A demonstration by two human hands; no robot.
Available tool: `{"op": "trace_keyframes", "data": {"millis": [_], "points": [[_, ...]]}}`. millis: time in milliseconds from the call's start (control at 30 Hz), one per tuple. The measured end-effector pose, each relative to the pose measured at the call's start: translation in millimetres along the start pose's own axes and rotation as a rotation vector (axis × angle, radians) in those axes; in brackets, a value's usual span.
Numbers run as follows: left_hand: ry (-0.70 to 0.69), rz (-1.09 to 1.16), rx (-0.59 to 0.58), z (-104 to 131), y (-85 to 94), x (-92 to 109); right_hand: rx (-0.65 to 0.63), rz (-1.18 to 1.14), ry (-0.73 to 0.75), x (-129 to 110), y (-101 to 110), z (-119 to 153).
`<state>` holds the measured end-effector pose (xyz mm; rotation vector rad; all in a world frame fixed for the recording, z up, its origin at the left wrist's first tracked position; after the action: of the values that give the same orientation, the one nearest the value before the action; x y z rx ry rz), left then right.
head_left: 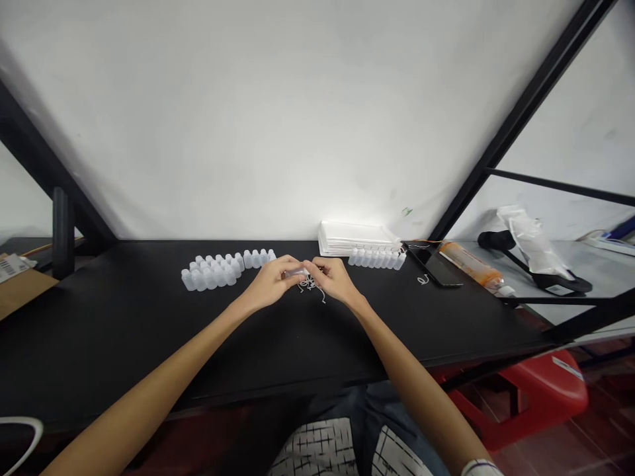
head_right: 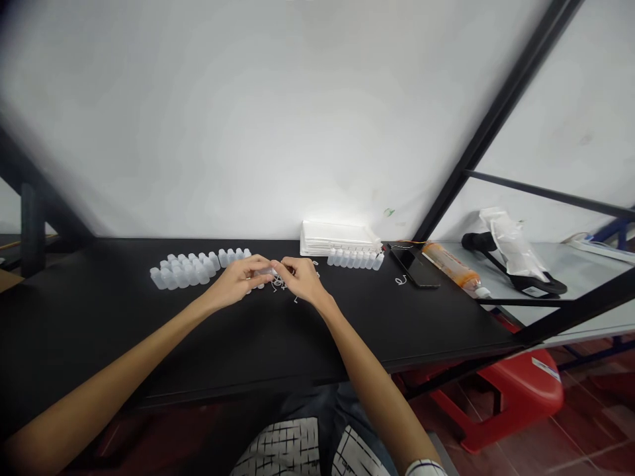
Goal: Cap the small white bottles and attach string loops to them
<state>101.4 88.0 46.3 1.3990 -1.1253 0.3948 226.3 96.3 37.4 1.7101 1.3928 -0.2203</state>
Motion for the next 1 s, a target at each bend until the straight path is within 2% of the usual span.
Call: {"op": "trace_keyframes", "data": {"millis": [167, 300, 367, 467, 533, 633, 833, 1000], "points": [[0.087, 0.169, -0.067, -2.3, 2.6, -6.2, 0.062, -0.129, -0.037, 6.0, 0.5, -0.2], [0.217, 0.603, -0.199, -2.9, -4.4, -9.5, 0.199, -0.282, -0.121, 18.5, 10.3, 0.6], [0.258, 0.844, -0.203, -3.2, -4.0, -9.7, 0.187, -0.341, -0.141, 20.1, 8.1, 0.3], [0.312, 1.043, -0.146, -2.7, -0.2, -12.1, 0.07, -0.402, -0.153, 15.2, -5.6, -0.1], [0.351, 1.121, -0.115, -1.6, 1.5, -14.5, 0.01, -0.45, -0.158, 9.9, -14.7, 0.0], [0.392, 1.217, -0.11, 0.3, 1.7, -16.6, -0.009, -0.529, -0.158, 2.8, -22.1, -0.4], [0.372, 1.245, -0.158, 2.0, -1.8, -13.0, 0.016, -0.565, -0.129, -2.3, -23.6, -1.8], [0.351, 1.275, -0.218, 2.0, -8.2, -11.4, 0.096, -0.533, -0.1, 1.6, -18.0, -2.4]]}}
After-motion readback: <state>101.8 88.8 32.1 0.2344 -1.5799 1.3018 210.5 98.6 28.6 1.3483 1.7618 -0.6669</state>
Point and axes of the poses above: each hand's wrist, its own z-axis away from the middle knuckle, its own y-axis out of the back of the hand, x = y × z, the point moved 8 cm from there along -z, towards the middle knuckle, and after that the axes turned 13 degrees about y, right-handed, at the moved point
